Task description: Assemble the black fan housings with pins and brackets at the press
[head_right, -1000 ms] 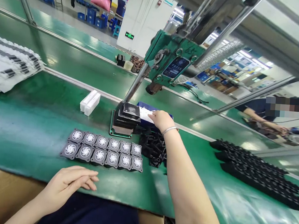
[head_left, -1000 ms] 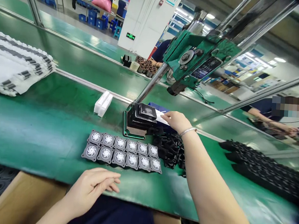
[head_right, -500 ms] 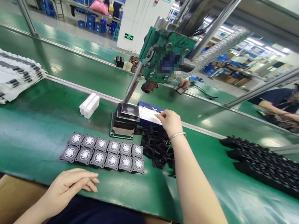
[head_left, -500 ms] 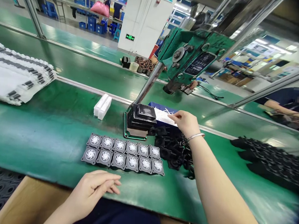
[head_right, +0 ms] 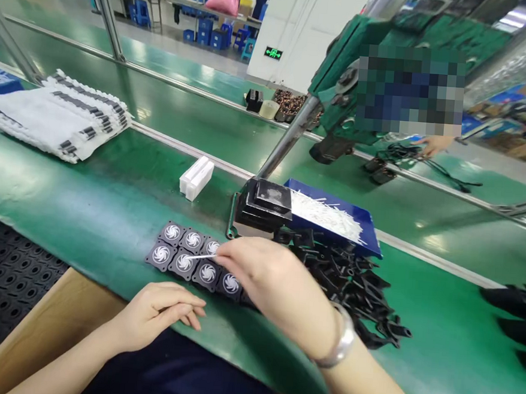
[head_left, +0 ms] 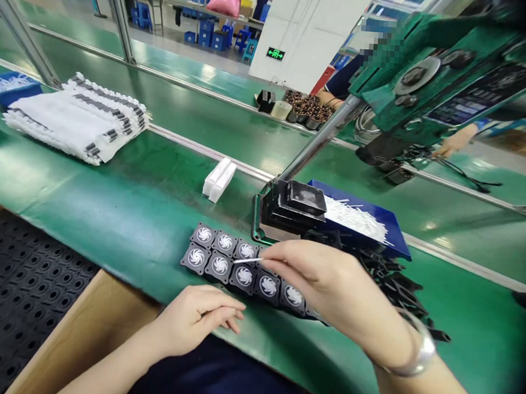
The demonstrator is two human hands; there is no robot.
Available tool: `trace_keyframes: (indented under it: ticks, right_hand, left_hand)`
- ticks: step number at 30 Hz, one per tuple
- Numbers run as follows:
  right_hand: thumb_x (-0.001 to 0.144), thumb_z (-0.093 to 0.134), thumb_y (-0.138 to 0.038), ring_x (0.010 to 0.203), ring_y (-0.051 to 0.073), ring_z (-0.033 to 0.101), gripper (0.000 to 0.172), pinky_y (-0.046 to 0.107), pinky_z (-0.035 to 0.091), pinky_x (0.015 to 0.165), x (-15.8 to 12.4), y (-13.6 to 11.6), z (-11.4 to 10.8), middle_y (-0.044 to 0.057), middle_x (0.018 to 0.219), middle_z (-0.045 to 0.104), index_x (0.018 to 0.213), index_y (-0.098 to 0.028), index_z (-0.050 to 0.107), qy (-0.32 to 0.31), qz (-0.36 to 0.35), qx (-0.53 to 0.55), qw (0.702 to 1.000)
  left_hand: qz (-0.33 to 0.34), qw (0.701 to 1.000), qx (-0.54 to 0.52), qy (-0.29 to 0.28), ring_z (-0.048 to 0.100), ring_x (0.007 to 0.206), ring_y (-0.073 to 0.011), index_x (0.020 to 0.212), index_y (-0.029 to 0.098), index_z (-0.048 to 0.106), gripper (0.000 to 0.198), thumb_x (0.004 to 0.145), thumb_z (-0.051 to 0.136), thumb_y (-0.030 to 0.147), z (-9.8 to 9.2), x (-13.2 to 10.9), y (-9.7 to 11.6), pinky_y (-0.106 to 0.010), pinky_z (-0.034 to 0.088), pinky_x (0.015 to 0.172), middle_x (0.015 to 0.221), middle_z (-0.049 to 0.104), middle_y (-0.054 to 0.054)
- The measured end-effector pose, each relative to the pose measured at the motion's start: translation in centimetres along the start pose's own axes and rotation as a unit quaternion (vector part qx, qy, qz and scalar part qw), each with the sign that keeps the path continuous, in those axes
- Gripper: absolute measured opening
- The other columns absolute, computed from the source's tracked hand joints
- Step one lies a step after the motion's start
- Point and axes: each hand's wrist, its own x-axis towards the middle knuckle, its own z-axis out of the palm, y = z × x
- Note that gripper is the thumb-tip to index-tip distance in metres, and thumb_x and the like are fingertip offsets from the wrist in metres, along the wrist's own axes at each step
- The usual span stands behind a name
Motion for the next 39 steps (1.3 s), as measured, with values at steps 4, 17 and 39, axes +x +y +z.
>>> trace_keyframes:
  ticks: [4, 17, 39]
  right_hand:
    - [0.097, 0.056, -0.024, 0.067, 0.016, 0.059, 0.014, 0.028, 0.044, 0.062, 3.0, -1.6, 2.2, 0.003, 0.075, 0.064, 0.088, -0.016, 0.064, -0.056, -0.070, -0.054, 0.994]
    - [0.095, 0.055, -0.016, 0.064, 0.017, 0.052, 0.014, 0.030, 0.033, 0.059, 6.5, -3.5, 2.4, 0.002, 0.073, 0.058, 0.081, -0.017, 0.056, -0.160, -0.124, -0.208, 0.957]
    - [0.095, 0.048, -0.057, 0.065, 0.016, 0.057, 0.047, 0.030, 0.029, 0.056, 8.9, -3.9, 3.3, 0.004, 0.071, 0.061, 0.077, -0.015, 0.061, -0.171, -0.116, -0.183, 0.961]
  left_hand:
    - [0.019, 1.000, 0.000, 0.016, 0.073, 0.079, -0.0165, 0.108, 0.013, 0.073, 0.035, 0.101, 0.045, 0.033, 0.0, -0.2, -0.2, -0.027, 0.060, 0.076, 0.085, 0.078, -0.009]
    - [0.076, 0.996, 0.042, 0.007, 0.073, 0.083, -0.0175, 0.108, 0.013, 0.073, 0.031, 0.100, 0.046, 0.028, -0.4, -0.4, -0.3, -0.026, 0.055, 0.080, 0.084, 0.079, -0.007]
    - [0.112, 0.992, 0.060, 0.013, 0.072, 0.086, -0.0163, 0.107, 0.014, 0.071, 0.023, 0.098, 0.050, 0.019, -0.4, -0.3, -0.6, -0.025, 0.054, 0.081, 0.084, 0.079, -0.005]
